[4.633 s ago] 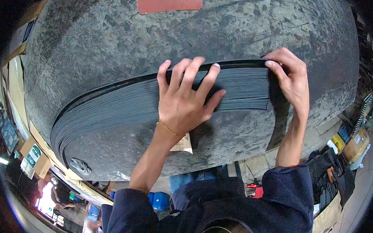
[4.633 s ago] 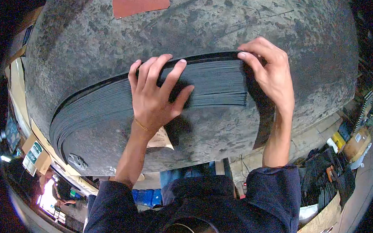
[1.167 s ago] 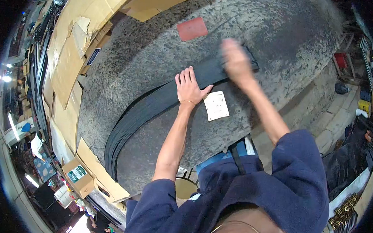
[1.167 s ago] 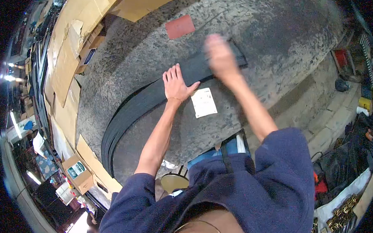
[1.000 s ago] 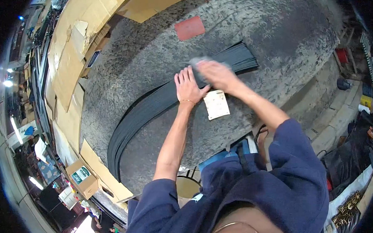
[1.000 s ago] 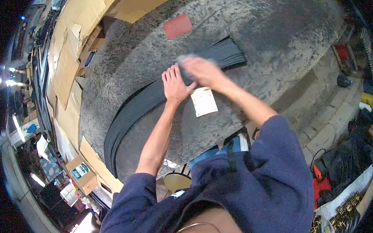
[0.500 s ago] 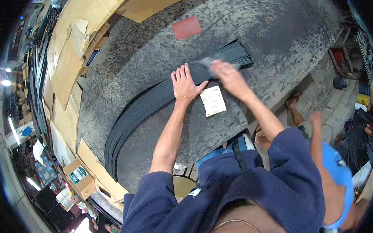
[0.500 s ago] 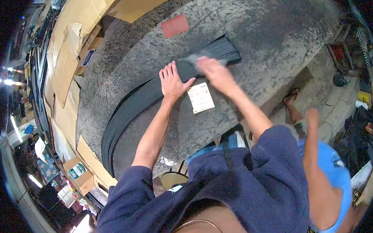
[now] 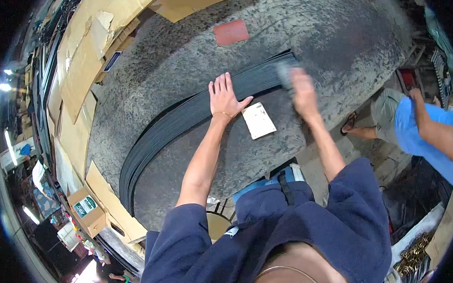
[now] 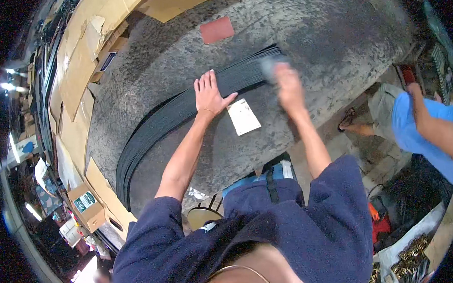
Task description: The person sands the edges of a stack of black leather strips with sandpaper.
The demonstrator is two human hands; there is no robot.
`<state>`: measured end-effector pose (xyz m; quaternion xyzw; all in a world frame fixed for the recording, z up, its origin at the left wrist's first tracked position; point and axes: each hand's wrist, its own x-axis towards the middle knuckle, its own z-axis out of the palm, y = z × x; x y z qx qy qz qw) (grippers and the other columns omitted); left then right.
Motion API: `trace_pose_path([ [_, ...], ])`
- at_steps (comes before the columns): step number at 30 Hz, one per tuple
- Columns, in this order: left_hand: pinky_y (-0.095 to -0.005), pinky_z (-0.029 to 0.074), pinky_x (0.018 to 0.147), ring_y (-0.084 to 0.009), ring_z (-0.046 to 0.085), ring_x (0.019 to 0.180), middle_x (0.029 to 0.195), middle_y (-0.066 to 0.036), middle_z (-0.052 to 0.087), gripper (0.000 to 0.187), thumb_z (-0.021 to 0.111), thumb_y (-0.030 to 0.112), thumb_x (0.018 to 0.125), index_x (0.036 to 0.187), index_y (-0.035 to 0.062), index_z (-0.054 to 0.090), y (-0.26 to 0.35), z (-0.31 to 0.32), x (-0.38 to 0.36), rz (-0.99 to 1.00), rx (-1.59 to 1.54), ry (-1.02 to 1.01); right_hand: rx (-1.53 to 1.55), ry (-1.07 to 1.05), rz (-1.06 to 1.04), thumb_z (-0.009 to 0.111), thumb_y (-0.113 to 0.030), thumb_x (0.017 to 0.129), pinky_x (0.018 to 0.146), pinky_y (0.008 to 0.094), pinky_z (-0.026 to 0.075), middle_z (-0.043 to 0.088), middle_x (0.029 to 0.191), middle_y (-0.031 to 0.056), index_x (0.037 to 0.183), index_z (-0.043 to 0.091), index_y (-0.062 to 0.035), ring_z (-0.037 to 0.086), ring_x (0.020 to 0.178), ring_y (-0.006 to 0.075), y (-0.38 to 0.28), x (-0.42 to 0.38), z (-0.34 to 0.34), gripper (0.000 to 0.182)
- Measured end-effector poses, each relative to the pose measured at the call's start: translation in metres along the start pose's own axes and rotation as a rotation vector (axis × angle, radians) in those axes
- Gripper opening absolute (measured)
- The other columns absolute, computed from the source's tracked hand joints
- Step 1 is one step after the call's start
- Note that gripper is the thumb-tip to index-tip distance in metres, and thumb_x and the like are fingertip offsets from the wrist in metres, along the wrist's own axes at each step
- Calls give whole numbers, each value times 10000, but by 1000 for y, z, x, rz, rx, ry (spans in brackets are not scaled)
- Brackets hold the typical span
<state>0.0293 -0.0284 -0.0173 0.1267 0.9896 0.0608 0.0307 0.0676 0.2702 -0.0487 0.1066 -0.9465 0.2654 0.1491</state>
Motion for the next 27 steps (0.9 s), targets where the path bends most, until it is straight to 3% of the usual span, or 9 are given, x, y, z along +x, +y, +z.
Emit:
trace_pose_path([
  [4, -532, 156, 1231, -352, 254, 1504, 1588, -223, 320, 1198, 626, 775, 758, 1537, -61, 269, 1, 3, 2, 5, -19, -29, -138, 295, 569, 406, -52, 1003, 1164, 438, 355, 549, 1437, 219, 1417, 516, 24, 491, 1359, 380, 59, -8, -53, 435],
  [10, -516, 150, 1240, -352, 190, 1536, 1631, -227, 247, 1220, 632, 775, 747, 1551, -58, 247, 1, 6, 3, 5, 4, -22, 147, 179, 426, 406, 0, 943, 1205, 460, 295, 508, 1467, 244, 1416, 507, 42, 416, 1423, 396, -27, 30, -13, 485],
  [12, -513, 145, 1241, -353, 176, 1540, 1629, -231, 249, 1209, 642, 762, 748, 1548, -58, 256, 3, 7, 3, 12, -4, -9, -78, 129, 112, 471, 20, 844, 1201, 524, 263, 511, 1471, 224, 1404, 523, 18, 413, 1437, 364, -61, 30, 58, 563],
  [16, -512, 153, 1241, -353, 166, 1544, 1634, -234, 239, 1194, 660, 742, 745, 1544, -56, 272, 0, 3, 3, 11, 21, -46, 180, -213, -278, 517, 7, 830, 1231, 462, 267, 445, 1557, 152, 1445, 486, 10, 358, 1487, 311, -83, 29, 87, 616],
  [20, -522, 163, 1236, -349, 186, 1538, 1620, -229, 269, 1195, 658, 755, 740, 1540, -50, 284, -1, 8, 3, 13, -8, -9, 355, -312, -133, 609, -54, 870, 1098, 426, 442, 651, 1288, 187, 1308, 632, -86, 597, 1252, 316, -42, 44, 9, 440],
  [22, -528, 155, 1236, -346, 186, 1537, 1618, -228, 272, 1200, 659, 760, 737, 1540, -49, 283, 0, 7, 0, -5, -9, -33, 352, -137, -45, 683, -145, 878, 1089, 459, 428, 613, 1324, 188, 1287, 628, -71, 561, 1272, 338, -28, 48, -20, 419],
  [24, -530, 155, 1235, -350, 191, 1535, 1614, -232, 277, 1208, 664, 760, 731, 1539, -50, 277, 1, 4, 3, 3, -28, -31, 29, 88, 204, 718, -261, 887, 1101, 490, 395, 529, 1422, 188, 1283, 619, -52, 477, 1340, 380, -43, 70, -43, 459],
  [25, -530, 155, 1235, -350, 191, 1535, 1614, -232, 277, 1208, 664, 760, 731, 1539, -50, 277, 2, 2, 5, -8, -26, -25, -92, 77, 221, 754, -327, 855, 1134, 507, 356, 429, 1519, 187, 1307, 604, -37, 367, 1419, 426, -34, 74, -30, 557],
  [27, -518, 155, 1238, -341, 210, 1529, 1611, -221, 281, 1217, 657, 764, 736, 1538, -62, 264, 3, -4, 4, -9, -1, -70, -131, 1, 117, 746, -319, 866, 1146, 520, 343, 436, 1521, 188, 1316, 588, -21, 368, 1428, 418, -30, 78, 3, 562],
])
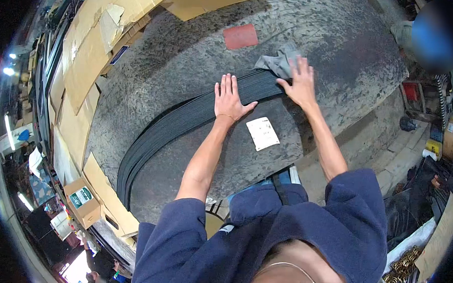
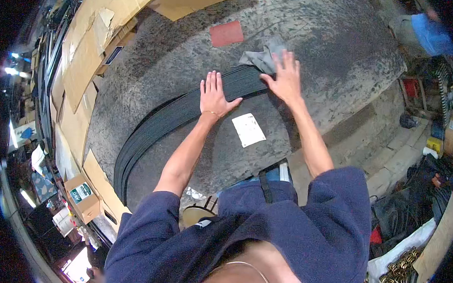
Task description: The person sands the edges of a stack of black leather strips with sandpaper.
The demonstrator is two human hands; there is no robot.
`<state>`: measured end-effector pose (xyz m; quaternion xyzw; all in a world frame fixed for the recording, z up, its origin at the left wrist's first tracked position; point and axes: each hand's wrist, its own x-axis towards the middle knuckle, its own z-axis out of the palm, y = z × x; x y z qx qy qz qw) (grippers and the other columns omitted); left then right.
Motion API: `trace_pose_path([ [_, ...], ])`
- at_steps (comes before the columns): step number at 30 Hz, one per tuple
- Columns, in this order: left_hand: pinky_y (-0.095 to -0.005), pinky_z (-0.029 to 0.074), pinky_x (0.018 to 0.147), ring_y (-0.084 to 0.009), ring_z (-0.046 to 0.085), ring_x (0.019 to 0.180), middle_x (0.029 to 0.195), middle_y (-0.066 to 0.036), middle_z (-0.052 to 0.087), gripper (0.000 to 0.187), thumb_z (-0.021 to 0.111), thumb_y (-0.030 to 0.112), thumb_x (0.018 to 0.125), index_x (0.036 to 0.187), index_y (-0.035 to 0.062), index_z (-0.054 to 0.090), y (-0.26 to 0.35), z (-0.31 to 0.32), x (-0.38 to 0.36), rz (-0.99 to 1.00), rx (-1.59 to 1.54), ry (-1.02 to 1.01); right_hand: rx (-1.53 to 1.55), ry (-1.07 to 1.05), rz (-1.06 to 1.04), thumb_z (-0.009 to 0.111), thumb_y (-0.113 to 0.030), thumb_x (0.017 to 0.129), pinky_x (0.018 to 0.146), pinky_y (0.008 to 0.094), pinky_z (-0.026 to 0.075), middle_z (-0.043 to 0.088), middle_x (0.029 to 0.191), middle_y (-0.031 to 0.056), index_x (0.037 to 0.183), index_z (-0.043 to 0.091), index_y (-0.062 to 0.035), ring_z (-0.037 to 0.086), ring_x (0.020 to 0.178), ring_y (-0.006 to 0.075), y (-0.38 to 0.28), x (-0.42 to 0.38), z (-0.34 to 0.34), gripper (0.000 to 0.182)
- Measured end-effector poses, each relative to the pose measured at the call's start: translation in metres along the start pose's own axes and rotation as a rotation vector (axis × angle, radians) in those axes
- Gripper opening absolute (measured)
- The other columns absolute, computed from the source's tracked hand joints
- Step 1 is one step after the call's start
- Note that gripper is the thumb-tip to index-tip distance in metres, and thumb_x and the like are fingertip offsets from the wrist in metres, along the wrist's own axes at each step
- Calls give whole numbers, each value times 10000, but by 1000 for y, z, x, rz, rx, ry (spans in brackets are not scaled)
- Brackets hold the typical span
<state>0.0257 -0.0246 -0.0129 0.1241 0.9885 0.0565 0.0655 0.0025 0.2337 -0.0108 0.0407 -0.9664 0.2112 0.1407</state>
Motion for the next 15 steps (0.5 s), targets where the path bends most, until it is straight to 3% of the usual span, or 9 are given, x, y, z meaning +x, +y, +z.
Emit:
trace_pose_path([
  [1, -518, 155, 1238, -341, 210, 1529, 1611, -221, 281, 1217, 657, 764, 736, 1538, -62, 264, -1, 0, 0, -2, 5, -1, -55, -66, -99, 738, -311, 876, 1157, 533, 331, 444, 1522, 189, 1325, 572, -5, 369, 1436, 411, -2, 1, 16, 568],
  [2, -516, 152, 1239, -339, 208, 1529, 1611, -220, 280, 1218, 659, 763, 735, 1537, -64, 263, -1, 4, -1, 1, 4, 20, 98, -63, -111, 722, -199, 861, 1179, 531, 312, 446, 1526, 200, 1311, 583, 2, 369, 1448, 395, -7, 4, 33, 511],
  [3, -514, 149, 1240, -337, 206, 1530, 1610, -219, 280, 1220, 660, 763, 734, 1537, -65, 262, -1, 6, 0, 5, 2, 40, 62, -30, -159, 682, -67, 822, 1136, 494, 394, 542, 1428, 214, 1265, 605, 13, 476, 1369, 384, -16, 2, 40, 456],
  [7, -513, 157, 1240, -338, 216, 1526, 1597, -212, 303, 1201, 697, 722, 712, 1538, -41, 275, -1, 3, -2, 13, 24, 20, 552, -58, -192, 639, -9, 739, 919, 445, 536, 666, 1132, 215, 1108, 629, 32, 634, 1095, 401, -62, -17, 49, 371],
  [9, -536, 216, 1208, -356, 357, 1425, 1459, -205, 446, 1138, 722, 717, 691, 1476, -29, 372, -5, 12, -2, 53, 6, 116, 526, -49, -2, 670, -71, 787, 780, 459, 551, 680, 1001, 221, 1071, 645, -2, 665, 908, 419, -76, -31, 22, 293],
  [11, -551, 220, 1197, -356, 393, 1379, 1428, -197, 480, 1202, 730, 762, 642, 1473, -35, 385, -7, 12, -1, 38, -84, 123, 430, 37, 307, 684, -163, 880, 683, 446, 551, 703, 874, 200, 1056, 667, -43, 690, 760, 404, -69, -37, -16, 214],
  [12, -554, 245, 1180, -362, 422, 1348, 1404, -209, 501, 1207, 740, 768, 629, 1459, -42, 404, -7, 10, -1, 32, -89, 111, 458, 138, 382, 676, -184, 910, 663, 448, 537, 712, 849, 204, 1060, 680, -42, 708, 751, 380, -55, -40, -35, 207],
  [13, -554, 245, 1180, -362, 422, 1348, 1404, -209, 501, 1207, 740, 768, 629, 1459, -42, 404, -4, 5, 4, 36, -92, 115, 354, 45, 574, 660, -205, 926, 654, 449, 531, 716, 834, 213, 1058, 690, -37, 719, 745, 358, -38, -47, -57, 216],
  [15, -549, 264, 1168, -366, 434, 1330, 1394, -220, 500, 1220, 758, 754, 624, 1465, -48, 387, 6, -15, 19, 134, -118, -39, 179, 123, 582, 639, -279, 937, 660, 485, 522, 715, 825, 229, 1070, 674, -7, 698, 751, 422, 13, -72, -65, 304],
])
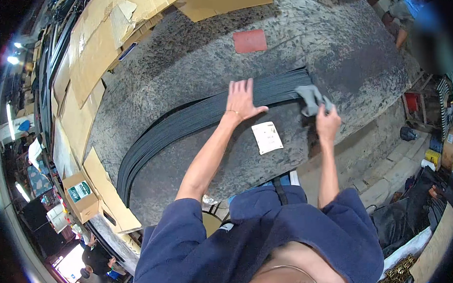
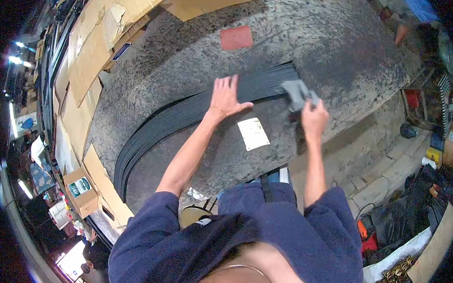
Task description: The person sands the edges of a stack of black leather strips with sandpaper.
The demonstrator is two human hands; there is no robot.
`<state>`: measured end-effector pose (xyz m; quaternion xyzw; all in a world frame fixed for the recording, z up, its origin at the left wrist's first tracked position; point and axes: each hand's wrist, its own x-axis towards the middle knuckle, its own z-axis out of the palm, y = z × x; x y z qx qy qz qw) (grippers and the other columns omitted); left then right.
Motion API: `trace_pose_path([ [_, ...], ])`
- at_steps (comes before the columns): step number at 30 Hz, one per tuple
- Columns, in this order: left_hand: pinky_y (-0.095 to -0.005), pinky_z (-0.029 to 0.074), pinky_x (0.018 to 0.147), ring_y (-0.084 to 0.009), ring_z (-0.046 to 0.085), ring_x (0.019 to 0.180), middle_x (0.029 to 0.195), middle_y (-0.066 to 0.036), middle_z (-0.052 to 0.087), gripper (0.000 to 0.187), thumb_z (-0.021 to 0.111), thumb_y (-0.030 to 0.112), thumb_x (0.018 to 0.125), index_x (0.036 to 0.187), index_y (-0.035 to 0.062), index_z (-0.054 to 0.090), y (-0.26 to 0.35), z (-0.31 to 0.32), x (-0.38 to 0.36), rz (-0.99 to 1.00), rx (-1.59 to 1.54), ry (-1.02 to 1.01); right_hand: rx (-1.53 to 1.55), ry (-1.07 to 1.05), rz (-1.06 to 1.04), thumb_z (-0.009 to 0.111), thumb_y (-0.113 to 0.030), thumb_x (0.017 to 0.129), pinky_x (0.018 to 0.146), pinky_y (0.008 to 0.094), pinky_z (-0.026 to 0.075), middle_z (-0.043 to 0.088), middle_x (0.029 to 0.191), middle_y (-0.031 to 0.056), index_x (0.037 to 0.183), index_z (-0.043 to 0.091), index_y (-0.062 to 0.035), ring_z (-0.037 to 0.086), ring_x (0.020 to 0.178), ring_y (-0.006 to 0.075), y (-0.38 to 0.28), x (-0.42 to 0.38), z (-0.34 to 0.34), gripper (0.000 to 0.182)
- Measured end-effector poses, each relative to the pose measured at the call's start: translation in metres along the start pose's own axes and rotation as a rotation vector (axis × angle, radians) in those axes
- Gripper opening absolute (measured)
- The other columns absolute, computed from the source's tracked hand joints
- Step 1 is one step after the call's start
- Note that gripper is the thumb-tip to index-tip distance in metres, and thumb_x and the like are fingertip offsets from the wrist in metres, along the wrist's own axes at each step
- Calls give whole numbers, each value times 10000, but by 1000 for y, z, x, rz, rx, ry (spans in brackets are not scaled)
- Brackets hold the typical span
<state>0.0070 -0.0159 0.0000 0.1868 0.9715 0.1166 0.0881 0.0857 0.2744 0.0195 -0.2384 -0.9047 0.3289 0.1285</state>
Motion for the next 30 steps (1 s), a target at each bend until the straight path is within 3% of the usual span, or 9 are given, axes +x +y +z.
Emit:
trace_pose_path([
  [4, -515, 357, 1099, -405, 482, 1255, 1336, -248, 521, 1255, 816, 687, 604, 1488, -66, 340, 53, 11, 50, 260, -85, 72, -226, -224, -61, 658, -261, 911, 851, 537, 498, 690, 986, 286, 1061, 649, 20, 648, 951, 486, 55, 7, -5, 319],
  [8, -484, 430, 1025, -364, 513, 1211, 1310, -201, 547, 1177, 888, 492, 569, 1477, -52, 373, 92, 22, 89, 175, -61, -24, -270, -198, -172, 676, -253, 892, 874, 532, 494, 692, 1005, 282, 1046, 646, 31, 644, 979, 476, 64, 12, -10, 324],
  [12, -496, 417, 1044, -360, 512, 1216, 1296, -189, 559, 1095, 872, 459, 569, 1432, -49, 429, 89, 28, 83, 210, -151, -45, -294, -248, 311, 717, -266, 857, 943, 491, 470, 646, 1146, 238, 1149, 605, 13, 573, 1124, 425, 72, 16, -37, 419],
  [14, -540, 330, 1133, -367, 469, 1289, 1344, -199, 534, 1100, 859, 476, 579, 1435, -58, 421, 97, 32, 74, 198, -112, 34, -340, -460, -130, 737, -287, 843, 954, 492, 465, 595, 1283, 221, 1188, 586, 5, 532, 1215, 401, 84, 7, -31, 476],
  [15, -587, 210, 1196, -382, 351, 1427, 1477, -229, 442, 1105, 832, 510, 638, 1471, -64, 387, 102, 30, 69, 166, -55, 8, -424, -512, -122, 758, -314, 828, 1012, 494, 444, 543, 1396, 210, 1247, 586, 3, 497, 1288, 391, 62, 11, -36, 552],
  [18, -602, 164, 1211, -382, 224, 1513, 1584, -243, 318, 1096, 781, 551, 717, 1511, -63, 341, 101, 39, 48, 80, -9, 99, -268, -233, -332, 750, -319, 846, 1086, 486, 397, 520, 1430, 200, 1344, 545, 5, 475, 1322, 386, 26, 41, -38, 628],
  [20, -600, 160, 1211, -372, 175, 1539, 1624, -241, 257, 1081, 724, 595, 773, 1532, -58, 314, 94, 38, 40, 40, -29, 47, -39, -252, -429, 722, -282, 876, 1139, 495, 343, 480, 1479, 198, 1401, 499, 23, 445, 1356, 384, -5, 60, -20, 647],
  [23, -577, 173, 1217, -352, 194, 1537, 1630, -215, 261, 1079, 680, 629, 775, 1534, -47, 318, 83, 47, 42, 96, -11, 113, -213, -311, -814, 584, -373, 961, 1199, 501, 272, 382, 1570, 206, 1459, 432, 47, 352, 1464, 355, -10, 62, 45, 669],
  [30, -562, 143, 1231, -343, 185, 1540, 1622, -225, 268, 1102, 661, 663, 776, 1539, -46, 302, 80, 45, 43, 98, 24, 100, -248, -334, -849, 562, -390, 959, 1210, 476, 268, 388, 1586, 142, 1498, 412, -2, 330, 1490, 298, -2, 64, 78, 680],
])
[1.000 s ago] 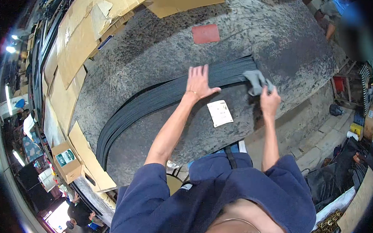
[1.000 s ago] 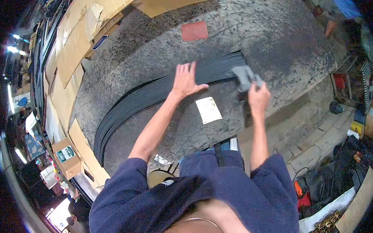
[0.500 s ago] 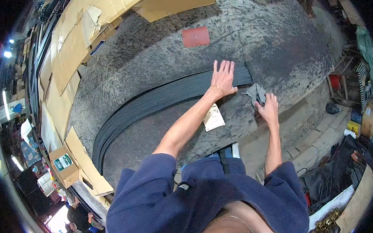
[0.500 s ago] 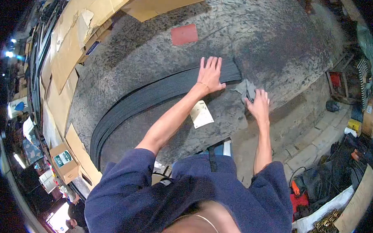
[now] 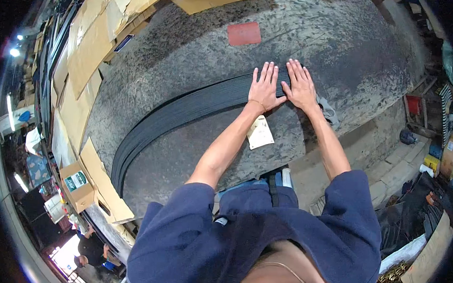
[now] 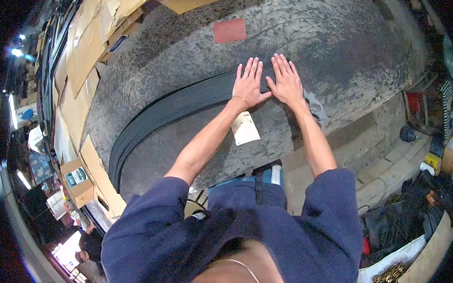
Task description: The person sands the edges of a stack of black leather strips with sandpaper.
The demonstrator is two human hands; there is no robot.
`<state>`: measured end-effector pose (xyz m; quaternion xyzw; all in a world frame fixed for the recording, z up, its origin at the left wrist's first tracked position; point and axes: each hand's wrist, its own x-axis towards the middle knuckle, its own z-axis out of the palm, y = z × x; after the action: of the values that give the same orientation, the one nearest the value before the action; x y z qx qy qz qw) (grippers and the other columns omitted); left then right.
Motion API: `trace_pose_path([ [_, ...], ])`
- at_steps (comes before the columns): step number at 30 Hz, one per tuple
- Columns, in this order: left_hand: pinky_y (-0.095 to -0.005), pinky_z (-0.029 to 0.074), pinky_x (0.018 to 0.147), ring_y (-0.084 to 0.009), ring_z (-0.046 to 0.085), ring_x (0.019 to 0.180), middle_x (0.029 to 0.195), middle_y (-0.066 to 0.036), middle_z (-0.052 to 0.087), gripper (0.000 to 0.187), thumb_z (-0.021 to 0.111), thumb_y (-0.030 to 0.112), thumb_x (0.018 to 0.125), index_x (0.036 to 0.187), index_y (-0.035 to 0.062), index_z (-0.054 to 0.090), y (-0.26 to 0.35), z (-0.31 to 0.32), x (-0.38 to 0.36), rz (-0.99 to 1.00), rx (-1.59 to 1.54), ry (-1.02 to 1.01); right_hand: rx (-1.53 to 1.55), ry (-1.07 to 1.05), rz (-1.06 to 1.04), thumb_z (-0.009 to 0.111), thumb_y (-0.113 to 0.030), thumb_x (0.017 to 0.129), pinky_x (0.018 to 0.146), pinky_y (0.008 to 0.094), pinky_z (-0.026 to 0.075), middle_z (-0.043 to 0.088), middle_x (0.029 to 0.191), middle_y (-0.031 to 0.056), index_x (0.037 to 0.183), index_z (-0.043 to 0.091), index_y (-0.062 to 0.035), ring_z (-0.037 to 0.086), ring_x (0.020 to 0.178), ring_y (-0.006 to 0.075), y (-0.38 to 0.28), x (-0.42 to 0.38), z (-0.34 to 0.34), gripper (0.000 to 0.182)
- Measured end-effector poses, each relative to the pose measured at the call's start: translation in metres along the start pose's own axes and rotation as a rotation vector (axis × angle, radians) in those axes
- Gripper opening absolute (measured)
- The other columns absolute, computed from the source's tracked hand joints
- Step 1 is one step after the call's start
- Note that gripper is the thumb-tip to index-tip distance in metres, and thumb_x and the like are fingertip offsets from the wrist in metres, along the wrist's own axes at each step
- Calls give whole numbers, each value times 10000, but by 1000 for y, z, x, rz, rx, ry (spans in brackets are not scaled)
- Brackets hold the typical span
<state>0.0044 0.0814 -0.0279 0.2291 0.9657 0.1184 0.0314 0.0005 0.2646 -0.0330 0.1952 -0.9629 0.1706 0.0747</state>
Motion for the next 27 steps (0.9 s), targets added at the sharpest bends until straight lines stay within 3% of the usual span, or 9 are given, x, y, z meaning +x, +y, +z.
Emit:
trace_pose_path([
  [3, -553, 123, 1239, -356, 151, 1550, 1632, -239, 242, 1148, 628, 728, 790, 1539, -70, 284, -16, -7, -19, -62, -85, 90, -15, 11, 2, 569, -388, 954, 1208, 475, 273, 387, 1586, 139, 1502, 408, -12, 331, 1489, 298, -1, 2, 2, 684],
  [8, -577, 81, 1235, -365, 84, 1561, 1658, -234, 172, 1188, 548, 798, 808, 1551, -78, 244, -80, -27, -80, -110, 160, -66, -24, 20, 20, 580, -385, 949, 1210, 471, 271, 375, 1592, 133, 1515, 386, -26, 326, 1490, 295, 0, 2, 5, 698],
  [16, -561, 138, 1232, -312, 174, 1547, 1650, -176, 239, 1180, 559, 801, 781, 1566, -25, 253, -95, -24, -67, -36, 112, -67, -32, -23, 16, 586, -441, 947, 1209, 509, 251, 360, 1598, 149, 1514, 384, -23, 296, 1503, 310, 0, 6, -10, 733],
  [18, -561, 147, 1230, -316, 201, 1538, 1639, -185, 256, 1170, 562, 795, 782, 1560, -27, 265, -93, -31, -66, -43, 131, -106, -140, -112, 277, 612, -545, 913, 1200, 558, 230, 340, 1608, 161, 1516, 383, -27, 250, 1521, 332, -15, 2, -52, 827],
  [20, -561, 157, 1228, -320, 205, 1536, 1635, -192, 261, 1166, 561, 795, 783, 1553, -33, 274, -95, -28, -66, -27, 147, -90, -200, 9, 496, 657, -606, 860, 1182, 596, 221, 328, 1613, 171, 1517, 380, -26, 247, 1514, 357, -7, -42, -64, 919],
  [22, -562, 163, 1224, -310, 207, 1535, 1631, -184, 272, 1156, 572, 782, 785, 1555, -28, 275, -96, -29, -63, -19, 127, -79, -138, -106, 639, 704, -572, 849, 1181, 576, 236, 310, 1622, 175, 1507, 409, -48, 273, 1496, 366, 1, -103, -64, 891],
  [24, -562, 169, 1221, -299, 209, 1533, 1627, -176, 282, 1145, 584, 769, 788, 1556, -23, 276, -93, -27, -65, -23, 101, -64, -51, -109, 479, 747, -451, 864, 1163, 532, 303, 355, 1595, 175, 1439, 511, -57, 352, 1441, 382, 1, -151, -47, 736],
  [25, -564, 172, 1219, -298, 210, 1532, 1622, -177, 284, 1144, 581, 771, 790, 1557, -21, 274, -94, -27, -63, -24, 96, -65, 23, 17, 565, 733, -296, 896, 1060, 461, 432, 526, 1444, 199, 1307, 622, -41, 505, 1308, 386, 3, -157, -42, 497],
  [27, -566, 175, 1216, -299, 215, 1526, 1611, -182, 288, 1141, 580, 771, 792, 1558, -16, 269, -95, -26, -66, -30, 95, -65, 121, 154, 712, 713, -240, 902, 995, 445, 465, 589, 1328, 202, 1254, 641, -22, 558, 1220, 388, -10, -140, -44, 420],
])
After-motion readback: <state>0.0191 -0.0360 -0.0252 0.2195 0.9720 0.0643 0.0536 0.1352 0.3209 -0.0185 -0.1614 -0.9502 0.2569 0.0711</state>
